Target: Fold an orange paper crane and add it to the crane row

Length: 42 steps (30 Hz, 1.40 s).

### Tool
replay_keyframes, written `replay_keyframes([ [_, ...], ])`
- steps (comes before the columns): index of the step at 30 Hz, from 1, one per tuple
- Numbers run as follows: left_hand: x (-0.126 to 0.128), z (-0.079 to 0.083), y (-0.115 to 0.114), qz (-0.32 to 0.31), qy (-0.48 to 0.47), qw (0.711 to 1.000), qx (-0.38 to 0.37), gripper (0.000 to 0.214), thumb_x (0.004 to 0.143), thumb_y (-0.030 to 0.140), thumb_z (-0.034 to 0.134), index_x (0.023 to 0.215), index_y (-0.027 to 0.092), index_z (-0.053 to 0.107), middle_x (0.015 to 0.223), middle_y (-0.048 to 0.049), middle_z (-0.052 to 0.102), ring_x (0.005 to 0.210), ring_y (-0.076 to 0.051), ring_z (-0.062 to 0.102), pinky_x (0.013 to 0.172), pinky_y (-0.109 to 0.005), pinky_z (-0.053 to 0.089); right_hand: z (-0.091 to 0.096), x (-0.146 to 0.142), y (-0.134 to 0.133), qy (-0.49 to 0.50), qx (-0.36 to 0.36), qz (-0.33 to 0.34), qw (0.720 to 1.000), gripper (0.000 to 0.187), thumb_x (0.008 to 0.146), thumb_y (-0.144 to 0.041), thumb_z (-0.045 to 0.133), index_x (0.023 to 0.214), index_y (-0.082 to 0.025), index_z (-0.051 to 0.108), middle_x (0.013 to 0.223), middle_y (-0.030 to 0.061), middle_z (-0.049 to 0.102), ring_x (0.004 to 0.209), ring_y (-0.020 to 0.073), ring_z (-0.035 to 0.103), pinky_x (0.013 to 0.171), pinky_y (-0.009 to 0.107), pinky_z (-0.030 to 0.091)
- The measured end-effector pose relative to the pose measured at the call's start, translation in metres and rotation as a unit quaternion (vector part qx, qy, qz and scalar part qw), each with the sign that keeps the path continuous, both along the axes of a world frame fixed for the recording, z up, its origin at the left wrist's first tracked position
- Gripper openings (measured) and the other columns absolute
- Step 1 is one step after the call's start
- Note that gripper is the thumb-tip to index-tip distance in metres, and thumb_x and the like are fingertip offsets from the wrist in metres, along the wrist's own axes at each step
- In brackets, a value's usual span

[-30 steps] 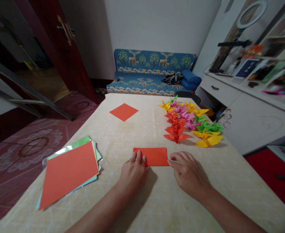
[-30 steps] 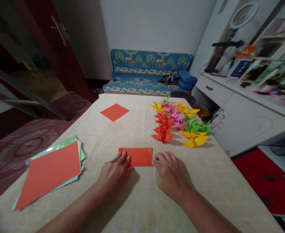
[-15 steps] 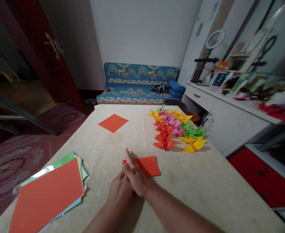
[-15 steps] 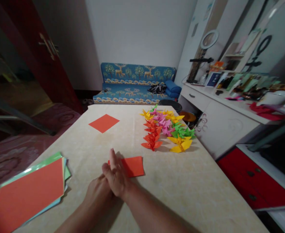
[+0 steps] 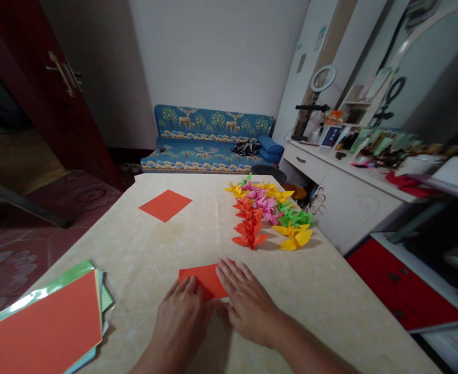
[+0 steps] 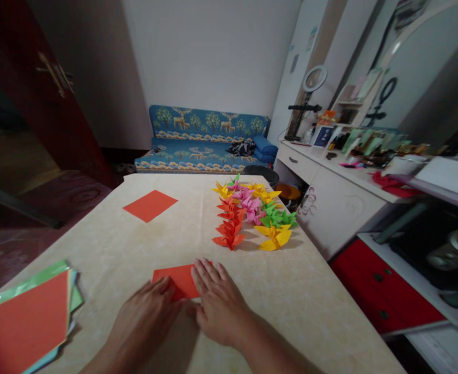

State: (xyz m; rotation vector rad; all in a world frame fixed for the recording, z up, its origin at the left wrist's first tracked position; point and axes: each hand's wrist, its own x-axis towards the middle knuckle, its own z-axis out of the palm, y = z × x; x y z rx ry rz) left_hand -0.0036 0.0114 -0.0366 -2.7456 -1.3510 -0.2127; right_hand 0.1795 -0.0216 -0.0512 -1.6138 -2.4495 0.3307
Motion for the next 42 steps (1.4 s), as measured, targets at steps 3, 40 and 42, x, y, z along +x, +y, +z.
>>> replay_keyframes([
  [3,0.022,0.007,-0.003,-0.068,-0.082,0.994,0.023,0.051,0.085,0.042,0.054,0.127,0.014,0.056,0.131,-0.0171,0.055,0.118,-0.031,0.054,0.097,-0.044,0.048,-0.011,-0.002,0.0,-0.005,0.013,0.008,1.0,0.071,0.092,-0.034,0.043,0.15,-0.023,0.003,0.156,0.0046,0.007,0.143,0.0227,0.005,0.117,0.047,0.008],
  [40,-0.042,-0.063,0.014,-0.088,-0.094,0.978,0.165,0.083,0.079,0.052,0.053,0.147,0.017,0.022,0.148,-0.0149,0.035,0.136,-0.034,0.03,0.106,-0.049,0.031,0.01,-0.092,0.051,0.205,-0.052,-0.071,0.975,0.085,0.091,-0.063,0.028,0.148,-0.004,0.007,0.155,0.0173,0.008,0.143,0.0262,-0.001,0.116,0.049,0.002],
  [42,-0.041,-0.058,0.014,-0.077,-0.082,0.983,0.145,0.082,0.08,0.054,0.051,0.147,0.015,0.023,0.15,-0.0155,0.031,0.137,-0.033,0.028,0.108,-0.047,0.029,0.009,-0.069,0.04,0.166,-0.035,-0.048,0.984,0.084,0.09,-0.064,0.028,0.148,-0.006,0.01,0.155,0.0153,0.008,0.143,0.0243,-0.001,0.116,0.047,0.002],
])
